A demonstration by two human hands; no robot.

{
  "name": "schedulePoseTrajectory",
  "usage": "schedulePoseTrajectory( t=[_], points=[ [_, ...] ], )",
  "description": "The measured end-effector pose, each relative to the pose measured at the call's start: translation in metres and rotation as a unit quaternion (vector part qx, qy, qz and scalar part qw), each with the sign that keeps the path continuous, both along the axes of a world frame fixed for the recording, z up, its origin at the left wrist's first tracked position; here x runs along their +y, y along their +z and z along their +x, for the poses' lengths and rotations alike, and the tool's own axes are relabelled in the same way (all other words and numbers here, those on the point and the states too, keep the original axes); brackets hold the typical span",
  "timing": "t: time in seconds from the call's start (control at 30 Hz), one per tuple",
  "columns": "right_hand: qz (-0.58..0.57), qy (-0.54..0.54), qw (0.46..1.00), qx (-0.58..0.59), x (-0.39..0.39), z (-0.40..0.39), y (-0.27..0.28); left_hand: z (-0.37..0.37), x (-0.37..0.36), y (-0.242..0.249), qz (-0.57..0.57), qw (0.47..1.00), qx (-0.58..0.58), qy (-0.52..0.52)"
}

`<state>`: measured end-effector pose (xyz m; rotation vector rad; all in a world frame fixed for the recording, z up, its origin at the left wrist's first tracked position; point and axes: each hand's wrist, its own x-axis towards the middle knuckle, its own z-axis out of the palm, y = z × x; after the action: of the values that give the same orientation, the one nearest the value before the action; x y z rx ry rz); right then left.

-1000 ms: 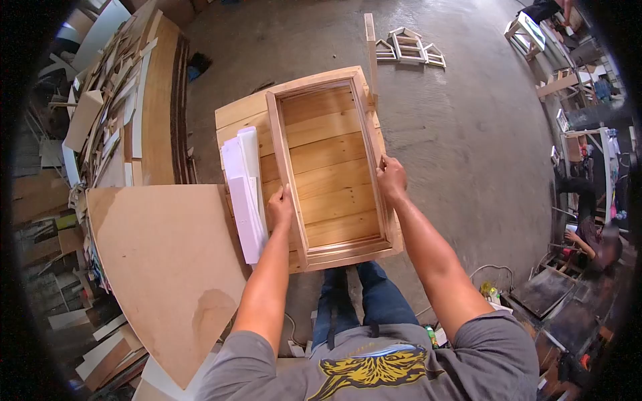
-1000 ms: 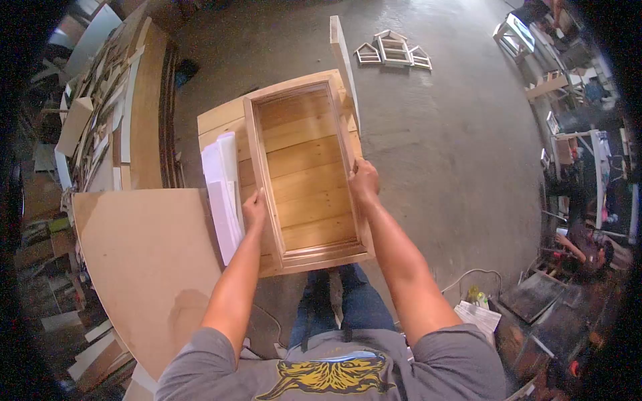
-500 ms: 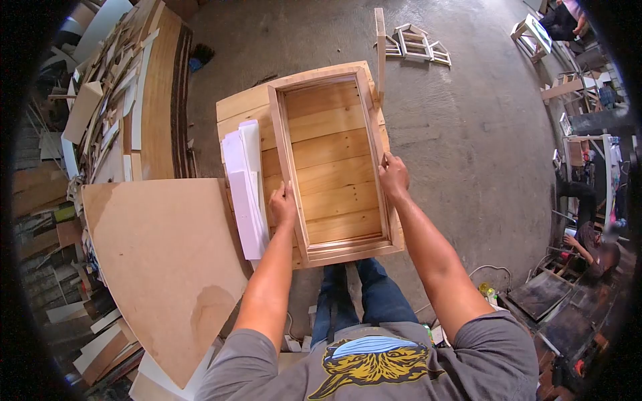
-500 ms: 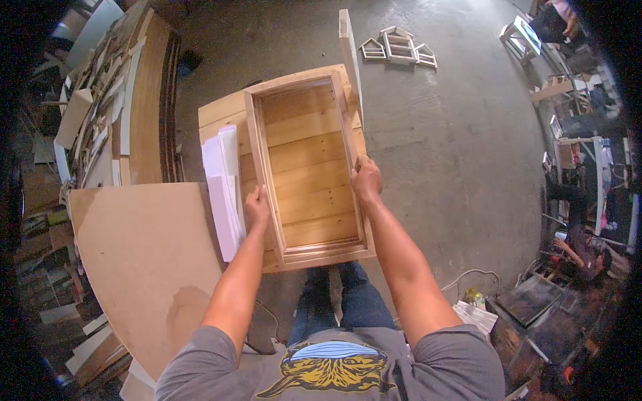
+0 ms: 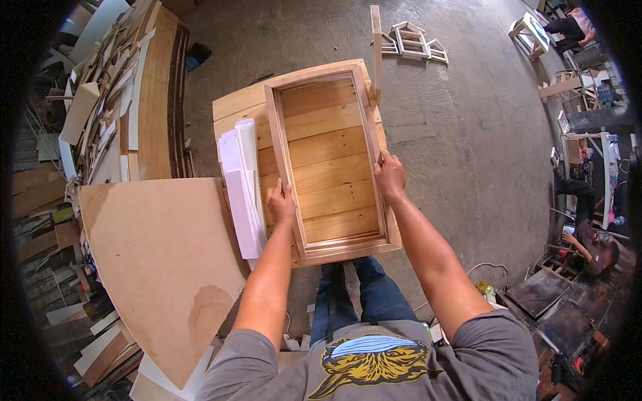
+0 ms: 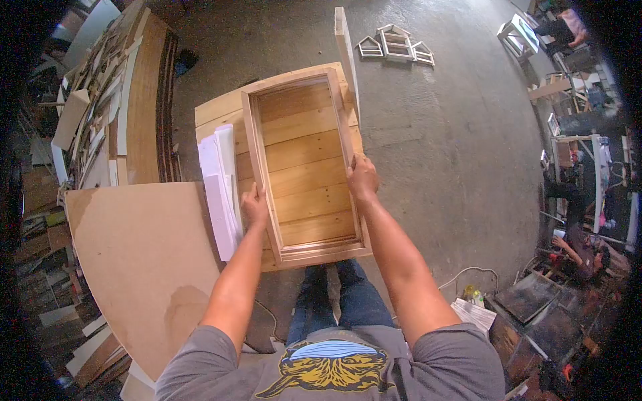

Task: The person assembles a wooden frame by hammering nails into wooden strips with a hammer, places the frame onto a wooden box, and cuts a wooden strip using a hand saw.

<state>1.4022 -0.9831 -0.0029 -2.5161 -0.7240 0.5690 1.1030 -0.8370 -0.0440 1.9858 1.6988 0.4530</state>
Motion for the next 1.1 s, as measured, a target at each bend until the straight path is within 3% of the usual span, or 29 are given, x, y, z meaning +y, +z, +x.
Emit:
schedulePoseTrajectory(
  t=[0.6,0.77,1.0,1.1],
  points=[
    [-0.026,0.001,0.998,-0.049,-0.002,-0.009,-0.018,0.010,-0.004,0.013,-0.017,0.998,0.058,0.009],
    [-0.045,0.007,0.998,-0.039,0.000,-0.009,-0.019,0.005,0.000,-0.005,-0.005,0.997,0.076,-0.007],
    [-0.077,0.003,0.995,-0.066,-0.001,-0.017,-0.007,0.020,-0.008,0.019,0.003,0.994,0.110,0.021],
    [-0.134,-0.001,0.991,-0.029,-0.002,-0.013,-0.027,0.016,-0.003,0.011,-0.106,0.989,0.093,0.042]
  ],
)
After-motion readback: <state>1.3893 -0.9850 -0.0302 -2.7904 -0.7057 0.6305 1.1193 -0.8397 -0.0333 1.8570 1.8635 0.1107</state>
